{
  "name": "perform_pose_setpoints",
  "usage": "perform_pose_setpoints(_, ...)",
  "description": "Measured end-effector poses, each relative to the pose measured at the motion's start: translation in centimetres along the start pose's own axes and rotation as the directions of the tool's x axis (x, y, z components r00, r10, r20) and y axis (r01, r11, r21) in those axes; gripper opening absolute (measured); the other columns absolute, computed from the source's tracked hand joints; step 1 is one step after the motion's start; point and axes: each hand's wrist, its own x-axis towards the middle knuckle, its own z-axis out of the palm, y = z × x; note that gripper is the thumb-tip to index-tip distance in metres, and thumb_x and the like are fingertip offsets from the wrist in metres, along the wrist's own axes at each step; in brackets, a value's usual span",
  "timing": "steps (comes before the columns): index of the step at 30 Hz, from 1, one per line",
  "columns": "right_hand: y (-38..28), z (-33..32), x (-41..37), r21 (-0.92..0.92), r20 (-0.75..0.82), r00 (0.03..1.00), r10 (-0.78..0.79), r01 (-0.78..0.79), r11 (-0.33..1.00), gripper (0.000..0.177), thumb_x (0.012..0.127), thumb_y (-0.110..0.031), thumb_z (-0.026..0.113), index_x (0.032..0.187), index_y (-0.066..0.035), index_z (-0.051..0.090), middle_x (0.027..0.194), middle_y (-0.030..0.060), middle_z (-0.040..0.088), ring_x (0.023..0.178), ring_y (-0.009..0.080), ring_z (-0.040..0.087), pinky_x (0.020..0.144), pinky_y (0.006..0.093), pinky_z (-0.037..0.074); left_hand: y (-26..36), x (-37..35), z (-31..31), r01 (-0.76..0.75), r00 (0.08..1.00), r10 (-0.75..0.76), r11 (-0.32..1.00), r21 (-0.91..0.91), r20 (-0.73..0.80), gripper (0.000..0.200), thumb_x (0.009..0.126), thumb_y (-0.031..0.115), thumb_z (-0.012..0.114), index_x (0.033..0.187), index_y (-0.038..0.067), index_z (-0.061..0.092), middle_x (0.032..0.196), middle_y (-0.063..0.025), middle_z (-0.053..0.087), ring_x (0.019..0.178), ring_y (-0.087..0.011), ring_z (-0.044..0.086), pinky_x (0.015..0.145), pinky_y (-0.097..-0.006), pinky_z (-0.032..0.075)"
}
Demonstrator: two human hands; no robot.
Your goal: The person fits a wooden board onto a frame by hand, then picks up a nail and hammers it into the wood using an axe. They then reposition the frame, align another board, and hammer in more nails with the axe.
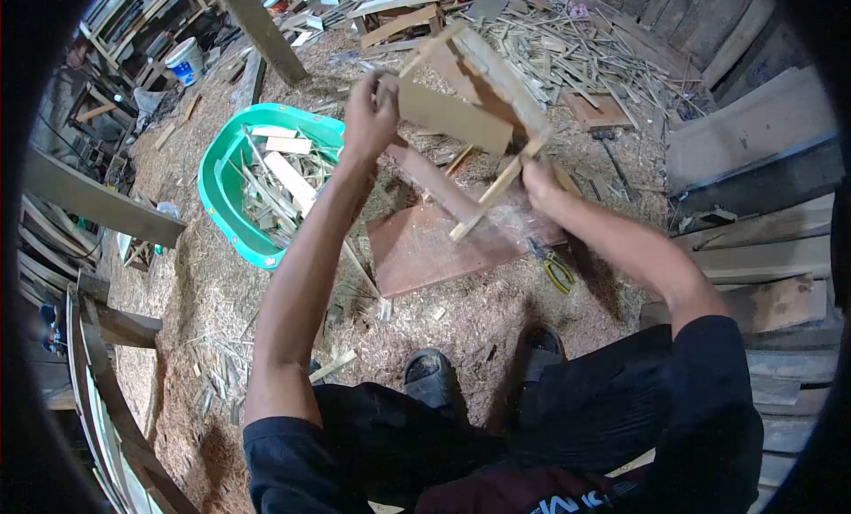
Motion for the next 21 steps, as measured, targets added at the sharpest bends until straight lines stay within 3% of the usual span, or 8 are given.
perform_pose_setpoints(2,-3.0,0.1,1.7,0.037,0.019,0.990,-0.143,0.142,0.989,0.022,0.104,-0.021,0.050,0.119,-0.004,0.052,0.097,0.0113,0.062,0.078,0.0210,0.065,0.070,0.0366,0.057,1.5,0.9,-1.0,-0.034,0.997,0.030,0.998,-0.060,-0.078,0.024,0.102,0.016,0.056,0.118,0.000,0.061,0.101,-0.0122,0.068,0.091,-0.0181,0.063,0.078,-0.0342,0.053)
perform_pose_setpoints(6,-11.2,1.5,2.2,-0.187,-0.007,0.923,-0.385,0.377,0.907,0.029,0.103,-0.032,0.055,0.108,-0.004,0.060,0.093,0.0080,0.063,0.071,0.0179,0.061,0.066,0.0332,0.053,3.9,0.6,-3.0,0.311,0.940,-0.336,0.917,-0.248,-0.061,0.026,0.101,0.018,0.057,0.115,-0.003,0.063,0.099,-0.0104,0.068,0.084,-0.0148,0.060,0.073,-0.0305,0.049)
perform_pose_setpoints(7,-12.6,1.7,2.7,-0.184,0.035,0.917,-0.398,0.398,0.899,0.031,0.103,-0.035,0.056,0.105,-0.004,0.061,0.090,0.0064,0.063,0.068,0.0165,0.060,0.063,0.0322,0.051,2.9,0.3,-3.5,0.410,0.906,-0.423,0.880,-0.240,-0.005,0.023,0.102,0.021,0.054,0.116,0.003,0.059,0.082,-0.0030,0.053,0.069,-0.0126,0.053,0.067,-0.0333,0.051)
perform_pose_setpoints(10,-11.6,1.1,4.3,-0.134,0.158,0.957,-0.244,0.266,0.955,0.035,0.103,-0.035,0.055,0.093,-0.002,0.058,0.074,0.0060,0.059,0.056,0.0149,0.056,0.051,0.0319,0.047,1.6,-3.1,-4.0,0.706,0.704,-0.695,0.658,-0.262,0.149,0.027,0.104,0.021,0.049,0.123,0.004,0.058,0.098,-0.0067,0.057,0.089,-0.0185,0.058,0.079,-0.0487,0.052)
perform_pose_setpoints(13,-6.7,0.3,4.8,-0.237,0.177,0.977,-0.119,0.160,0.958,0.027,0.102,-0.024,0.051,0.091,-0.001,0.058,0.069,0.0055,0.055,0.049,0.0149,0.051,0.044,0.0326,0.043,-1.8,-8.0,-2.9,0.787,0.600,-0.759,0.503,-0.358,0.254,0.030,0.103,0.015,0.047,0.129,0.001,0.054,0.109,-0.0131,0.063,0.090,-0.0226,0.064,0.079,-0.0324,0.055)
perform_pose_setpoints(15,-3.9,0.3,4.8,-0.059,0.121,0.993,-0.010,0.018,0.998,0.025,0.102,-0.022,0.050,0.095,0.001,0.056,0.071,0.0054,0.056,0.048,0.0151,0.050,0.044,0.0331,0.044,-2.3,-10.1,-3.4,0.840,0.541,-0.793,0.488,-0.239,0.282,0.030,0.102,0.015,0.049,0.128,0.001,0.055,0.106,-0.0126,0.066,0.085,-0.0198,0.065,0.073,-0.0328,0.055)
perform_pose_setpoints(18,-3.1,-1.1,7.5,-0.378,0.192,0.980,-0.052,0.123,0.917,0.030,0.103,-0.026,0.047,0.102,0.003,0.056,0.083,0.0123,0.066,0.055,0.0177,0.061,0.048,0.0356,0.049,-0.8,-10.5,-2.8,0.755,0.597,-0.769,0.442,-0.484,0.228,0.021,0.098,0.016,0.059,0.116,0.008,0.061,0.085,0.0002,0.060,0.076,-0.0110,0.054,0.065,-0.0301,0.042)
perform_pose_setpoints(21,-3.9,-1.9,8.6,-0.721,0.281,0.950,-0.132,0.300,0.625,0.039,0.103,-0.030,0.047,0.106,0.008,0.057,0.093,0.0221,0.070,0.077,0.0332,0.070,0.068,0.0474,0.055,-1.7,-9.4,-3.3,0.706,0.705,-0.666,0.624,-0.335,0.245,0.022,0.096,0.016,0.062,0.116,0.008,0.063,0.087,0.0000,0.064,0.081,-0.0106,0.057,0.068,-0.0299,0.045)
